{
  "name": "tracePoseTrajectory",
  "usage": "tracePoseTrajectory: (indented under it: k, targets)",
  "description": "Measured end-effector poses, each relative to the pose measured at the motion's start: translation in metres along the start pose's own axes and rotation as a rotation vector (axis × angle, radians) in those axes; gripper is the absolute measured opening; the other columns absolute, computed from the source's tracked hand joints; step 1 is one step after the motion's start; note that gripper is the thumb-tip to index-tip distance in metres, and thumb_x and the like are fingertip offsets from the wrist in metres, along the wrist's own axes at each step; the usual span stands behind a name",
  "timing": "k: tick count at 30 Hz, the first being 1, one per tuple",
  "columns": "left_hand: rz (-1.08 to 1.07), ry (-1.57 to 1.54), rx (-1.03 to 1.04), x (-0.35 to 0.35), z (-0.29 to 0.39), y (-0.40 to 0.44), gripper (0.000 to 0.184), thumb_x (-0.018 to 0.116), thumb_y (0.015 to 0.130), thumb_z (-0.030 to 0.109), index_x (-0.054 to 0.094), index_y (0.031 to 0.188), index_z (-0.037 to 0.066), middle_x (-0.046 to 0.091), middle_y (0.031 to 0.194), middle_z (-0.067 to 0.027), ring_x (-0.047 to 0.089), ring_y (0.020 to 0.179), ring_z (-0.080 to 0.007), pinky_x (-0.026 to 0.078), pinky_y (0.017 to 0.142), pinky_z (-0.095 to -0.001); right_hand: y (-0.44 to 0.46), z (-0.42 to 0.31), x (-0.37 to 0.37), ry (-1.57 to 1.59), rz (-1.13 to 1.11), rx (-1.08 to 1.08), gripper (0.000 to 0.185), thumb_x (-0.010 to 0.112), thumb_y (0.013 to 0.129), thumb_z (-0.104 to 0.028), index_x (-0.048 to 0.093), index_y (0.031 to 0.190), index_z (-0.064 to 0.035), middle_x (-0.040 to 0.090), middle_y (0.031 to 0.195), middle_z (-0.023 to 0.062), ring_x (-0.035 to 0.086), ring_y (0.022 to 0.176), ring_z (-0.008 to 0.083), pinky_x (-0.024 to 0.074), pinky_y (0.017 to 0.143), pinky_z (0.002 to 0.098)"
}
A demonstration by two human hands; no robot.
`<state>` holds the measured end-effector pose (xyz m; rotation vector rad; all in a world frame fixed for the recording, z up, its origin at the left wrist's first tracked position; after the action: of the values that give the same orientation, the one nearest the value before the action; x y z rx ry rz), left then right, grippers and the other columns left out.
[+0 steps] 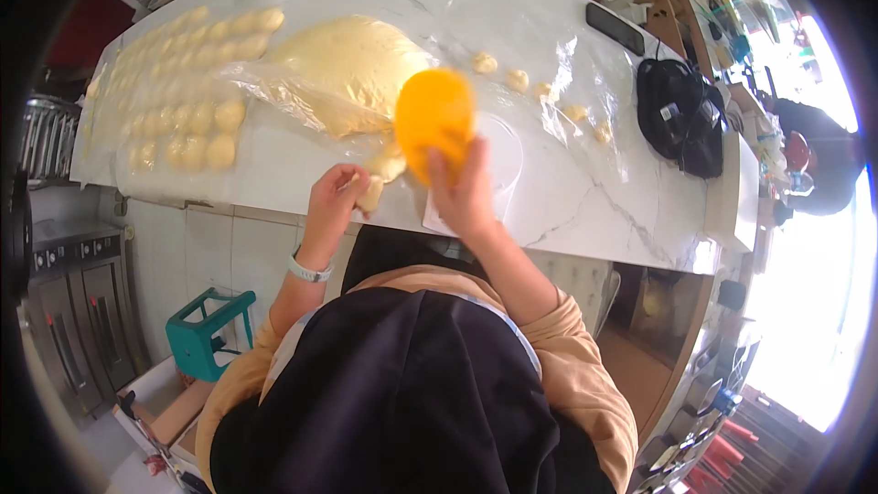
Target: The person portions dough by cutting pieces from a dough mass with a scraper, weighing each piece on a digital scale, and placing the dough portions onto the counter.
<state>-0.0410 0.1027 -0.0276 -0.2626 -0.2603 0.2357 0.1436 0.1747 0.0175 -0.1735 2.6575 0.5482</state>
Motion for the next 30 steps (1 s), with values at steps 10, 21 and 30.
tracePoseTrajectory:
  k: [10, 21, 30]
  targets:
    - [-0.202, 0.349, 0.343, 0.085, 0.007, 0.041, 0.033, 0.062, 0.089, 0.021, 0.057, 0.111, -0.002, 0.061, 0.107, -0.0138, 0.058, 0.097, -0.0251, 0.046, 0.088, -0.0329, 0.001, 0.016, -0.090, 0.039, 0.478, 0.078, 0.040, 0.059, 0.091, -0.017, 0.039, 0.120, 0.0026, 0.051, 0.110, 0.0135, 0.051, 0.103, 0.0198, 0.0429, 0.087, 0.0313]
    - [0.085, 0.554, 0.416, 0.008, -0.007, 0.031, 0.033, 0.067, 0.081, 0.008, 0.061, 0.113, 0.003, 0.057, 0.101, -0.0132, 0.056, 0.090, -0.0316, 0.047, 0.082, -0.0369, -0.006, 0.032, -0.126, -0.034, 0.605, 0.140, 0.042, 0.059, 0.092, -0.025, 0.040, 0.120, 0.0000, 0.049, 0.112, 0.0128, 0.049, 0.106, 0.0202, 0.0417, 0.089, 0.0310]
    - [0.093, 1.165, 0.619, -0.011, -0.018, 0.001, 0.055, 0.071, 0.081, 0.017, 0.049, 0.131, 0.010, 0.045, 0.124, -0.0133, 0.045, 0.103, -0.0291, 0.042, 0.085, -0.0368, 0.011, 0.040, -0.131, 0.063, 0.639, 0.107, 0.041, 0.059, 0.092, -0.023, 0.040, 0.120, -0.0007, 0.048, 0.111, 0.0110, 0.049, 0.106, 0.0186, 0.0420, 0.089, 0.0310]
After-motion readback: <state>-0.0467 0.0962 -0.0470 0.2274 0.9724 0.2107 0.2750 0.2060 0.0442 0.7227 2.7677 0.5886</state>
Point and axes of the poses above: each hand's wrist, its own y-axis towards the middle knuckle, its own x-axis out of the palm, z = x × y, the point moved 3 cm from there along y, towards the middle knuckle
